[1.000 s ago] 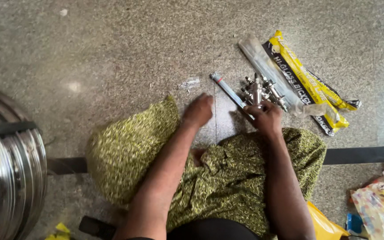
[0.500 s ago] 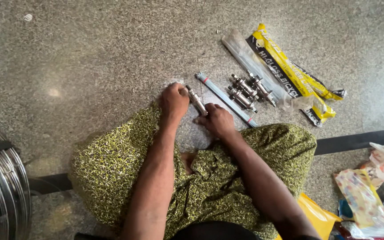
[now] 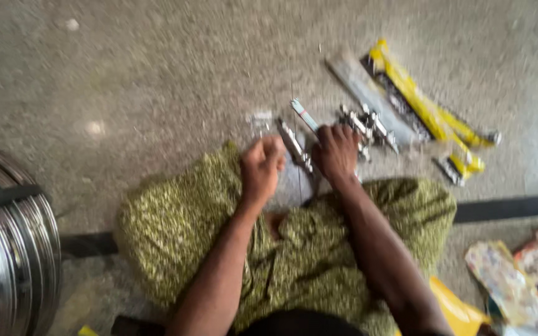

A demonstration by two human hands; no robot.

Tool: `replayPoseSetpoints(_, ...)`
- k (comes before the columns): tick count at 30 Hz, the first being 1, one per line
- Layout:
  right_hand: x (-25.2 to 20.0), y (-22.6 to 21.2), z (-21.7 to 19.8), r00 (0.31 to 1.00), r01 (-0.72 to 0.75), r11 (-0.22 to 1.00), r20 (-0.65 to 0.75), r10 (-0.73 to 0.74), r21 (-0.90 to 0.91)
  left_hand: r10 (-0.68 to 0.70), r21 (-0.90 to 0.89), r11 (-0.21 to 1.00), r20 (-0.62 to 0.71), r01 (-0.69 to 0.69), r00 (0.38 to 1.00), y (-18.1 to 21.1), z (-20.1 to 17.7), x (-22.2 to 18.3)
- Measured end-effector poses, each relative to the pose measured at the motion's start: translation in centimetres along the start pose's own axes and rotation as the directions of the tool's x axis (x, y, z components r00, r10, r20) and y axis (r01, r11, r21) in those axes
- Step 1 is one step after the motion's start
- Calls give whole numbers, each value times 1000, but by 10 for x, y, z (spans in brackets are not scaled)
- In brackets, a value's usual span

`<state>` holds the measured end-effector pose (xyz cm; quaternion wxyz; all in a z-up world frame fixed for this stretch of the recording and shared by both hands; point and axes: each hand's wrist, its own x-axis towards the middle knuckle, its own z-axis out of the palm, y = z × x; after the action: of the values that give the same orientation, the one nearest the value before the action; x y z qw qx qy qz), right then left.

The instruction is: The person removes various bicycle components from plastic packaging, including metal hubs and a bundle of metal spokes.

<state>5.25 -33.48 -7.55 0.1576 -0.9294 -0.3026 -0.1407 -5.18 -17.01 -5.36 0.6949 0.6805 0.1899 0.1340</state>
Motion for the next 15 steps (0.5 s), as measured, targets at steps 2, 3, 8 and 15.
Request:
replayPoseSetpoints(2, 21, -8, -22, 995, -16, 956, -90, 44, 291, 42, -3, 999, 30, -42, 999, -1, 7, 11)
replayPoseSetpoints(3, 17, -17, -36, 992, -35, 899, -96, 85, 436, 88, -15, 996, 48, -87, 995, 1, 11, 9)
replayPoseSetpoints(8, 17, -50, -107, 939, -344, 653, 249, 238, 675, 199, -331, 934, 175, -132, 964, 49, 15, 7)
replayPoseSetpoints(15, -32, -90, -99, 559, -813, -29, 794, 238, 581, -190, -335, 925, 0, 179, 982, 1, 5, 5)
